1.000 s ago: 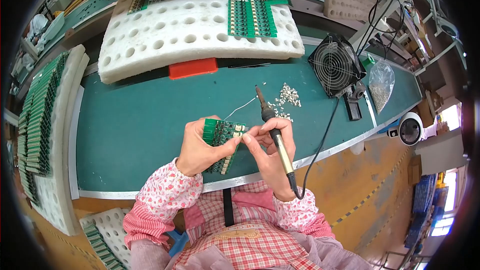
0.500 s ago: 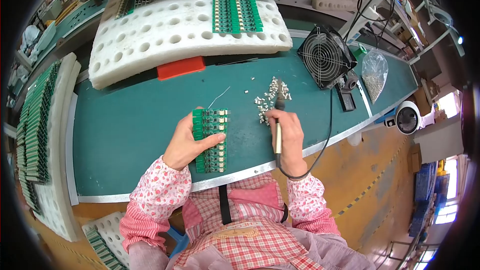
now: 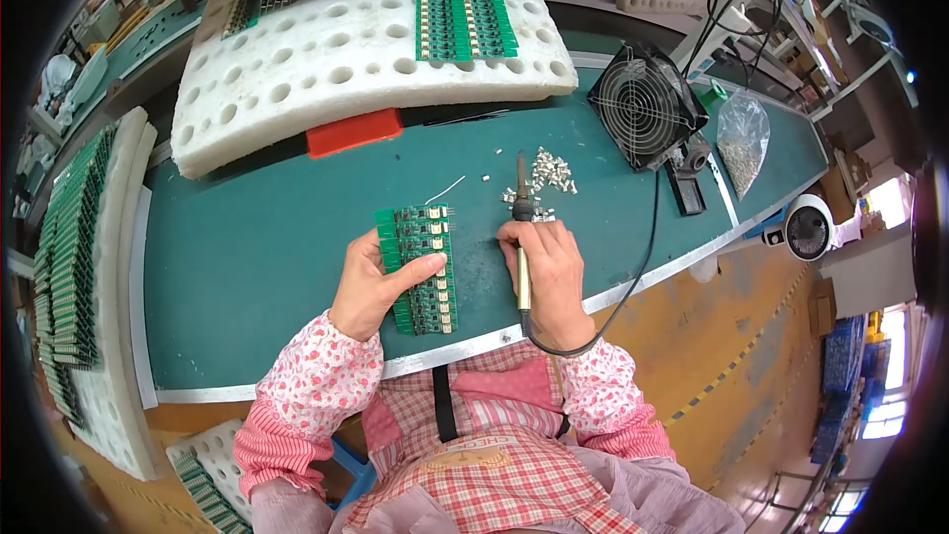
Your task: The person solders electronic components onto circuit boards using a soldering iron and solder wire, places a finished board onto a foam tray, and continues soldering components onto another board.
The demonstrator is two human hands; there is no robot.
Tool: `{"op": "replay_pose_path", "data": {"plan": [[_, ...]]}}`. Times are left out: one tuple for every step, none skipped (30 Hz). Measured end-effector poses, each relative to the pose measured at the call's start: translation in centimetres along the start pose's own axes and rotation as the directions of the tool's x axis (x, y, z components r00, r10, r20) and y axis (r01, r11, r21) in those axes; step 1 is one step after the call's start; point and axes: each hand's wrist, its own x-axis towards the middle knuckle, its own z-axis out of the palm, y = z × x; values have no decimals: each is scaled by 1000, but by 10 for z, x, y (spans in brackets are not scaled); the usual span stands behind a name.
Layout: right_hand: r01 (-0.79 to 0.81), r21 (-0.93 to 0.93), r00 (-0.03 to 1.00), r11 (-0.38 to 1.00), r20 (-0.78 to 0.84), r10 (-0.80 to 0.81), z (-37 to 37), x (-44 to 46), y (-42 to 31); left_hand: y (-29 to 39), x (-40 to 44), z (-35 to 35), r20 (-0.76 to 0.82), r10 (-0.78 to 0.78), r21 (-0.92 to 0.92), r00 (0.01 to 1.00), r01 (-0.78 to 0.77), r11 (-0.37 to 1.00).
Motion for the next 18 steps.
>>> {"op": "replay_pose_path", "data": {"plan": [[5,6,1000,1000,7,-5,1,1,-2,0,0,-1,-3,0,1,1000,0,1000],[7,5,1000,1000,10,-7,5,0,0,0,0,-1,-6,0,3,1000,1,1000],[-3,-5,1000,1000,11,3,6,2,-1,0,1,-2,-9,-1,5,1000,1,1000],[-12,-15,1000,1000,12,13,7,4,-3,1,0,-2,-22,-3,1,1000,3,1000],[-22,-25,1000,999,12,23,7,5,-5,2,0,0,-34,-5,-3,999,5,1000],[-18,-36,1000,999,12,18,8,5,-5,3,-1,1,-45,-6,-7,999,6,1000],[-13,-47,1000,999,13,14,8,5,-5,3,0,0,-49,-2,-9,999,1,1000],[-9,-59,1000,998,13,10,7,5,-5,2,0,0,-52,3,-11,999,-3,1000],[6,-55,1000,998,8,-6,7,4,-5,2,0,0,-55,7,-13,998,-8,1000],[21,-50,1000,999,3,-21,7,3,-3,2,0,0,-59,6,-16,998,-7,1000],[37,-45,999,998,0,-37,6,2,-2,3,0,0,-63,4,-19,998,-6,1000],[48,-43,999,998,9,-48,4,1,-2,3,0,0,-70,3,-23,998,-5,1000],[58,-42,998,997,19,-57,1,1,-1,3,0,0,-68,1,-22,998,-3,1000],[67,-43,997,997,29,-66,-1,0,0,3,1,0,-64,-1,-21,998,0,1000],[75,-25,997,997,12,-74,-1,1,0,3,1,0,-59,-3,-18,998,2,1000],[83,-8,997,997,-7,-83,-1,2,1,2,0,1,-55,9,-15,998,-10,1000],[93,10,995,996,-28,-92,-1,4,1,1,0,2,-53,23,-10,998,-24,1000],[-4,157,998,988,-60,13,1,4,-1,1,1,1,-54,41,-4,998,-41,999]]}}
